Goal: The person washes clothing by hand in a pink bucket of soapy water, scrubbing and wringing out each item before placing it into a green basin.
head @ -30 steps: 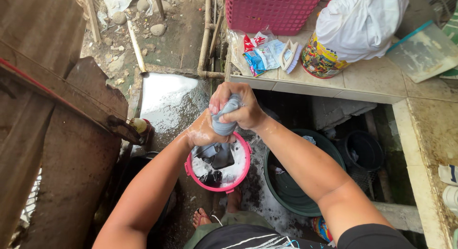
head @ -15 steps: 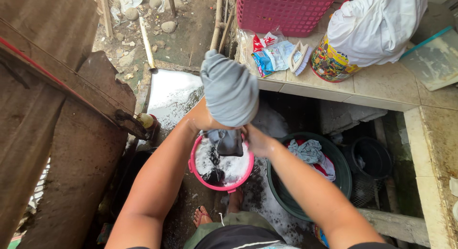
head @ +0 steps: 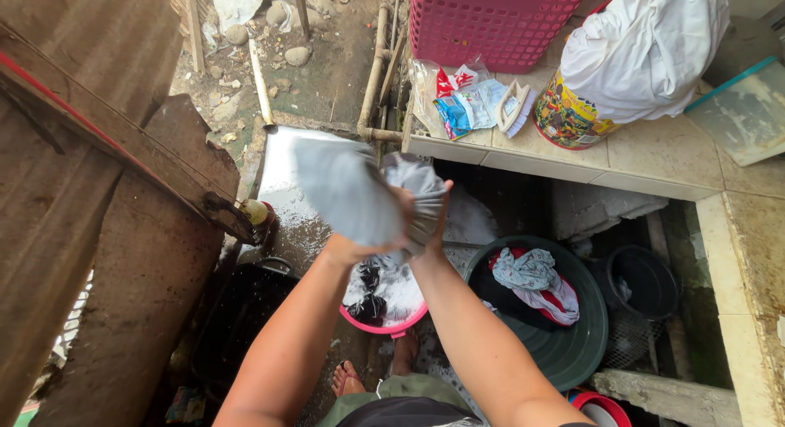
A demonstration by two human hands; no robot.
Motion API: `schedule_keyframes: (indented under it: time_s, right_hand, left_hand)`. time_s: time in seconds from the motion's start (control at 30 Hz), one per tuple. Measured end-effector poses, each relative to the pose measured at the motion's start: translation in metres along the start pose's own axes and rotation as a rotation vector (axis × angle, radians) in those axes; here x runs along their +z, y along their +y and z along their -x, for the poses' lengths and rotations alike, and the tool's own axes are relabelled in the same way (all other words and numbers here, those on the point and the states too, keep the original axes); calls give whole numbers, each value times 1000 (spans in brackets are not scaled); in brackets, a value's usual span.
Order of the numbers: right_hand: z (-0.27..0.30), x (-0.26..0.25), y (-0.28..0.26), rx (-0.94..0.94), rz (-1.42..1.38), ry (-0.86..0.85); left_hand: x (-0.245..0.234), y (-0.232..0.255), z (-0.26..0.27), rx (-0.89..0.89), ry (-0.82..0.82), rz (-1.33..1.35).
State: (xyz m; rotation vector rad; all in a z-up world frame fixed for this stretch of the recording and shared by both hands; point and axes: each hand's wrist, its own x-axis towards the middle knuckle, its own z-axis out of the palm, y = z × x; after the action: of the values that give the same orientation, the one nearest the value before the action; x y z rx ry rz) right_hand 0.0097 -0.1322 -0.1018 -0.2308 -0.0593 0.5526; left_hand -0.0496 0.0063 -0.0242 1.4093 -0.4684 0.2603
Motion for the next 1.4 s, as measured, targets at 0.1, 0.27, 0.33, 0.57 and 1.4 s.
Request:
schedule_keyframes:
  time_s: [0.1, 0.27, 0.33, 0.57, 1.4]
  right_hand:
    - [-8, 13, -12, -157, 109, 88]
    - [-5, 20, -27, -47, 218, 108]
    - [-6, 18, -30, -18, 225, 9]
    - [17, 80, -33, -191, 502, -198]
    - [57, 139, -70, 232, 1063, -214]
  left_hand:
    - [-11, 14, 7, -111, 273, 338]
    - [-21, 20, -2, -428, 575, 659]
    - [-23, 24, -11, -675, 651, 608]
    - [-33, -4, -31, -1164, 705, 584]
    - [-72, 44, -19, 19, 505, -278]
